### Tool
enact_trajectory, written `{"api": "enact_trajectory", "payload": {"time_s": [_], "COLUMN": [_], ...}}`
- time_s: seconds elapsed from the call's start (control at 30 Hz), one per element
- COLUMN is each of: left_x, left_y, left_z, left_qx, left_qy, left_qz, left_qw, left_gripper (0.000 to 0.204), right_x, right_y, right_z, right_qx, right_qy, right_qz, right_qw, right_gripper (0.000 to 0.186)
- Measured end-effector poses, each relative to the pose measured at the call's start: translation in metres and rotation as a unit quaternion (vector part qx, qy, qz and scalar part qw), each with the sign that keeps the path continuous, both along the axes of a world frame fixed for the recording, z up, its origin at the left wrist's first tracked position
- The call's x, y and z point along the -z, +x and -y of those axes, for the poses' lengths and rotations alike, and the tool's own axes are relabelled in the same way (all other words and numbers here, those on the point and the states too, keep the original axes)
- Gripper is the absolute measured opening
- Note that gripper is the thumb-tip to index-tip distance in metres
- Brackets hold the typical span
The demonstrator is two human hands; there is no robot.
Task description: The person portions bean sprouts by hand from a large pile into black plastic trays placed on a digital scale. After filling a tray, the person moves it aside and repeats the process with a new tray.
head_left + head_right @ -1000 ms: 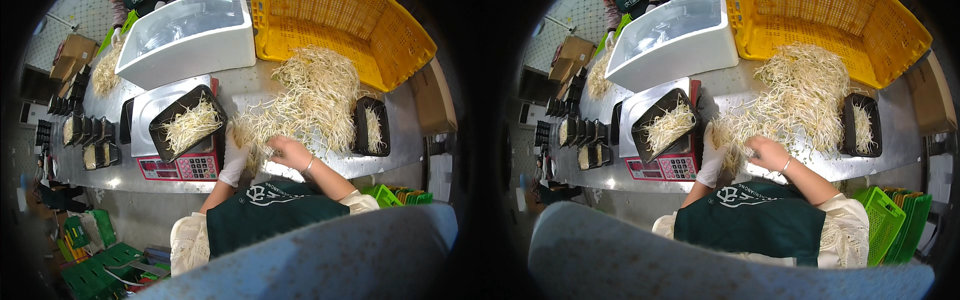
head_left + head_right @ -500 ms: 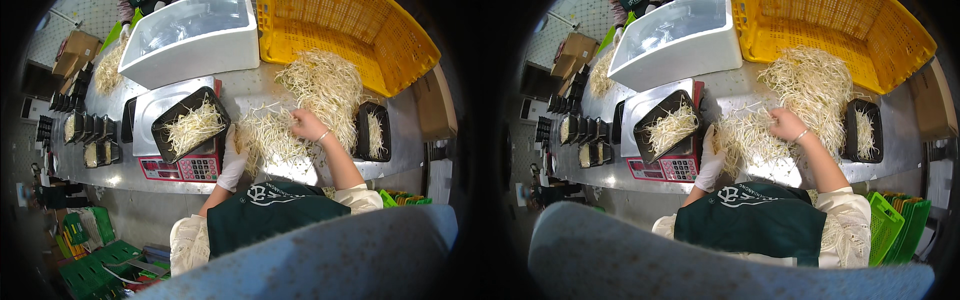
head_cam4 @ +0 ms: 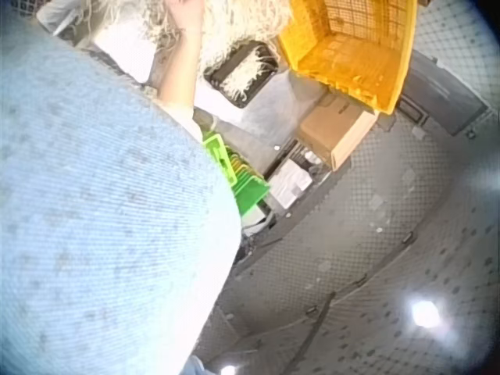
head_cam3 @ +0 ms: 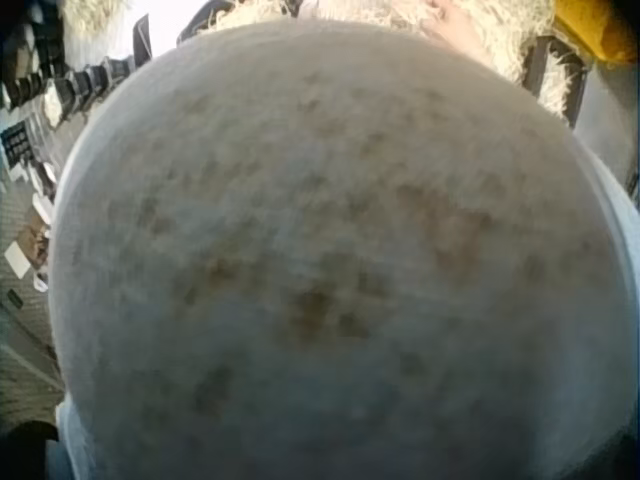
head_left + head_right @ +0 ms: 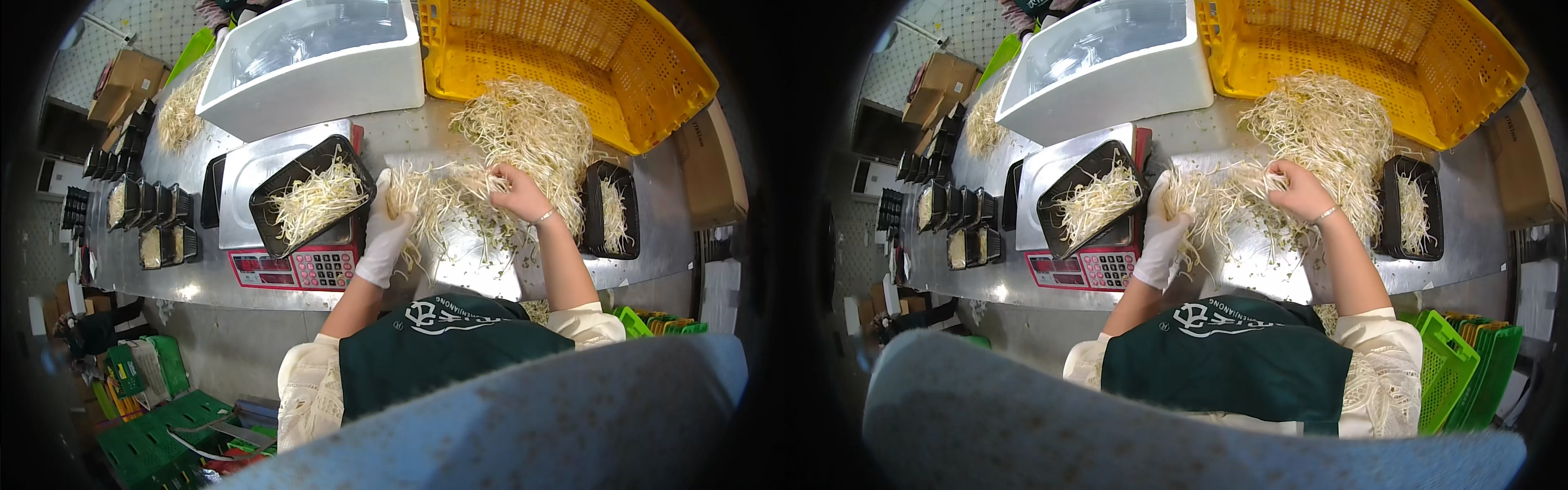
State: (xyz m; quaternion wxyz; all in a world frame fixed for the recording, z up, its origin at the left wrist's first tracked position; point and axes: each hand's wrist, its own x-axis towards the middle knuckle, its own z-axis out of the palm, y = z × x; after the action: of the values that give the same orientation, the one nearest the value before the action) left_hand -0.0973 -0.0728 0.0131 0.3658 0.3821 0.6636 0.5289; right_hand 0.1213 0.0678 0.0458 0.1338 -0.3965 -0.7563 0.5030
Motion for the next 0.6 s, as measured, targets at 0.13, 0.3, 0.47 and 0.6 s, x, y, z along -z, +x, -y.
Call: {"api": "enact_trajectory", "payload": {"time_s": [0.13,0.3,0.47,0.6], "left_x": [0.037,0.033,-0.002,-0.023], "left_y": [-0.012,0.011,0.046,0.017], "left_z": [-0.017,-0.029,0.005,0.051], "left_qx": [0.021,0.019,0.011,0.195], "left_qy": [-0.027,-0.002,0.063,-0.121], "left_qz": [0.073,0.234,0.439,0.130], "left_qw": [0.997,0.972,0.896,0.964], "left_gripper": [0.064,0.041,0.041,0.055], "right_x": [0.042,0.060,0.014,0.032], "right_y": [-0.015,-0.056,-0.049,-0.022], "right_z": [-0.004,0.037,0.052,0.039], "right_qx": [-0.005,0.050,0.007,-0.017], "right_qy": [0.064,0.166,0.052,0.076], "right_qz": [0.046,0.085,-0.058,-0.025], "right_qw": [0.997,0.981,0.997,0.997], "right_gripper": [0.063,0.060,0.055,0.067]}}
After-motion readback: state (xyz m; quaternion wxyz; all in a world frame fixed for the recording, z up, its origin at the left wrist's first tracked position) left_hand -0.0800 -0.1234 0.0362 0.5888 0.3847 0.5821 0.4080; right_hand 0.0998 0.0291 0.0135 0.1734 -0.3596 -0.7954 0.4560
